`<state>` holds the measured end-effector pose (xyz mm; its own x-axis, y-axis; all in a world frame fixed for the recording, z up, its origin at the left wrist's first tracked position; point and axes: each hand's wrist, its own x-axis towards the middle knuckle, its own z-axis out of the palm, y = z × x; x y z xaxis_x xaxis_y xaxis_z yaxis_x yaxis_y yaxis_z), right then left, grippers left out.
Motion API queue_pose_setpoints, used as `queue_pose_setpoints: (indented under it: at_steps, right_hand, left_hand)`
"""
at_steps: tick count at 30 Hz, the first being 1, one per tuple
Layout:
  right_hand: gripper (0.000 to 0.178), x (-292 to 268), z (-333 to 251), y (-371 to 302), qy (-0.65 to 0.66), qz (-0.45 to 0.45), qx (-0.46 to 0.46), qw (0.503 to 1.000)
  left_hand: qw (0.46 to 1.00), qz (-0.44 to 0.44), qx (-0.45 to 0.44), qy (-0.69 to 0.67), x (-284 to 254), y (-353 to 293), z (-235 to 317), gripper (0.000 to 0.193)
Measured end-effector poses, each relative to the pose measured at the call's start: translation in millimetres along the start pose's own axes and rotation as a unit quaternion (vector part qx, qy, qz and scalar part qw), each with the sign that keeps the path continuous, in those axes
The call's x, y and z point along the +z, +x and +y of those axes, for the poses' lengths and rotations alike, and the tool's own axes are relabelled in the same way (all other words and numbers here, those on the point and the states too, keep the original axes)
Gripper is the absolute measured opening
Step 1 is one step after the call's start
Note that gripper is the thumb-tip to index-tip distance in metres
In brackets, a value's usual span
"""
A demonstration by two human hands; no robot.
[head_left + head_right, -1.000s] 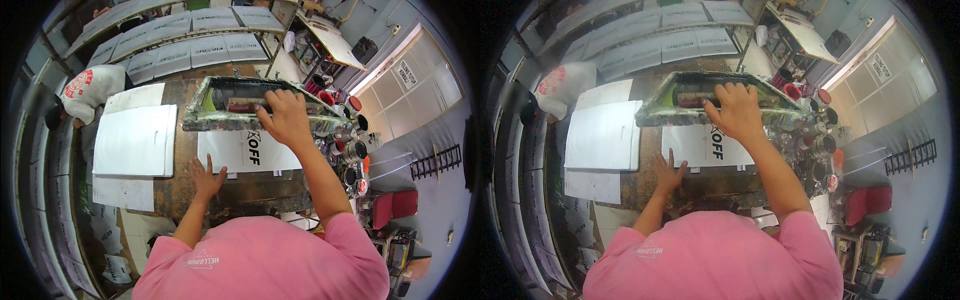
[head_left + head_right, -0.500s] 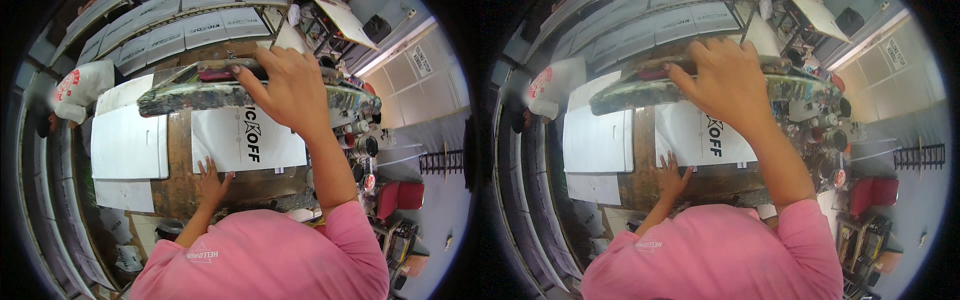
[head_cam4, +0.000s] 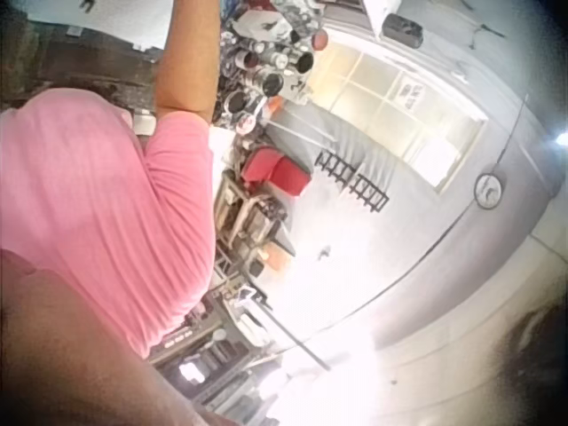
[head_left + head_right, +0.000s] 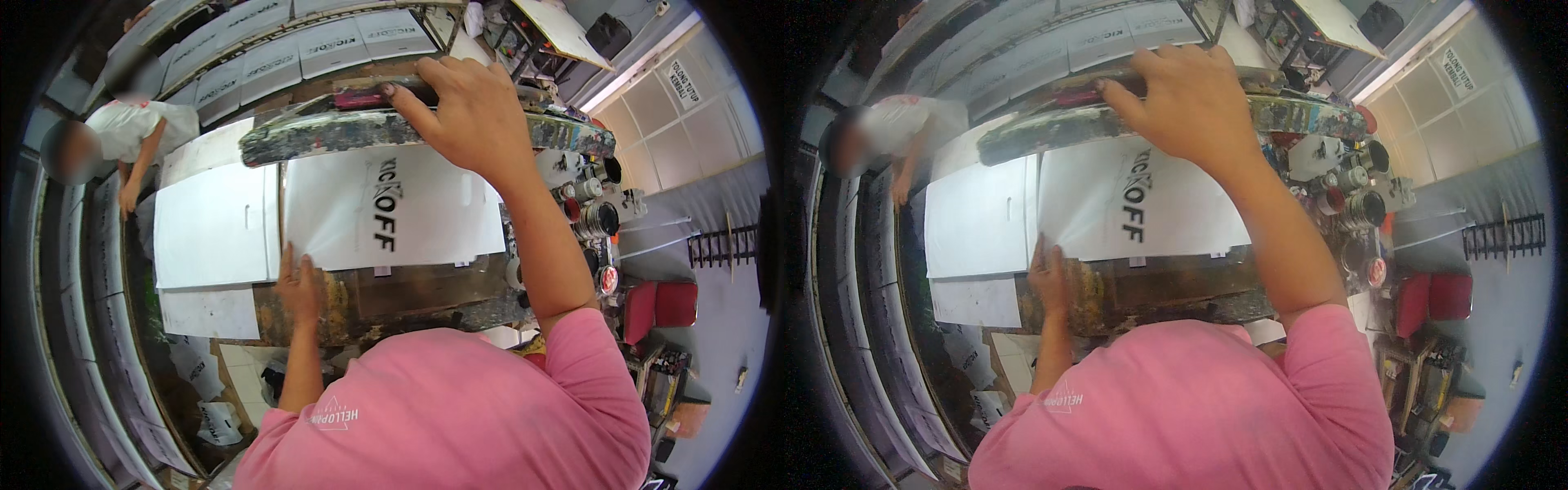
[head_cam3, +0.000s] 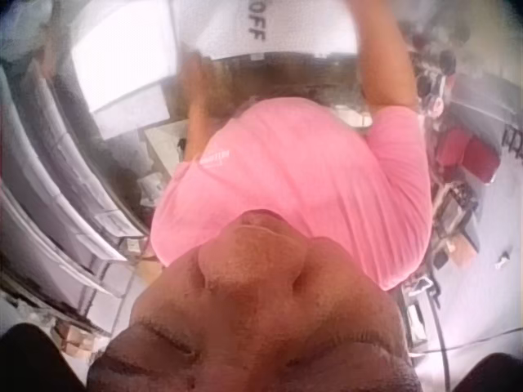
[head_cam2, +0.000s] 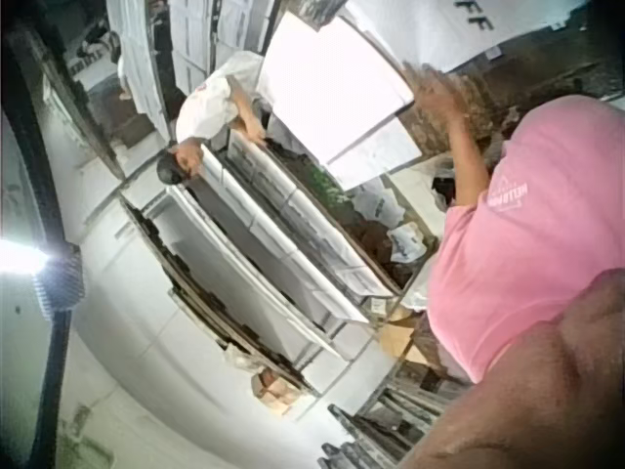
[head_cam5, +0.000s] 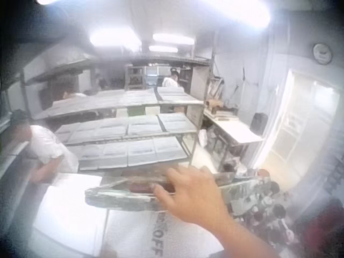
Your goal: The person performs screen printing on white bags by applying ink with a squeegee across a screen and then lifting the frame to reveal the printed logo.
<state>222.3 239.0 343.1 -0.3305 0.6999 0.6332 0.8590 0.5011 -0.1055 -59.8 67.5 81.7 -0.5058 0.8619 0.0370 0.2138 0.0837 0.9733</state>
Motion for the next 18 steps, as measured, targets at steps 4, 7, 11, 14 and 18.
queue_pose_setpoints:
  at_steps: [4, 7, 11, 14, 18]
  right_hand:
    - [0.045, -3, -7, -11, -0.002, -0.009, 0.005, 1.0]
    - [0.044, -8, -15, -21, -0.009, -0.039, 0.016, 0.999]
    - [0.049, -5, -13, -30, -0.022, -0.053, 0.02, 0.998]
    - [0.058, -7, -28, -32, -0.006, -0.046, 0.014, 0.999]
    - [0.071, 3, -25, -82, -0.034, -0.024, 0.012, 0.999]
  left_hand:
    - [0.993, 0.056, 0.021, 0.099, -90, 31, -61, 0.05]
    - [0.966, 0.1, 0.091, 0.221, -161, 58, -102, 0.051]
    - [0.862, 0.178, -0.077, 0.467, -202, 91, -87, 0.059]
    - [0.918, 0.228, 0.137, 0.295, -199, 108, -76, 0.073]
    - [0.911, -0.33, 0.059, -0.24, -44, 15, 76, 0.08]
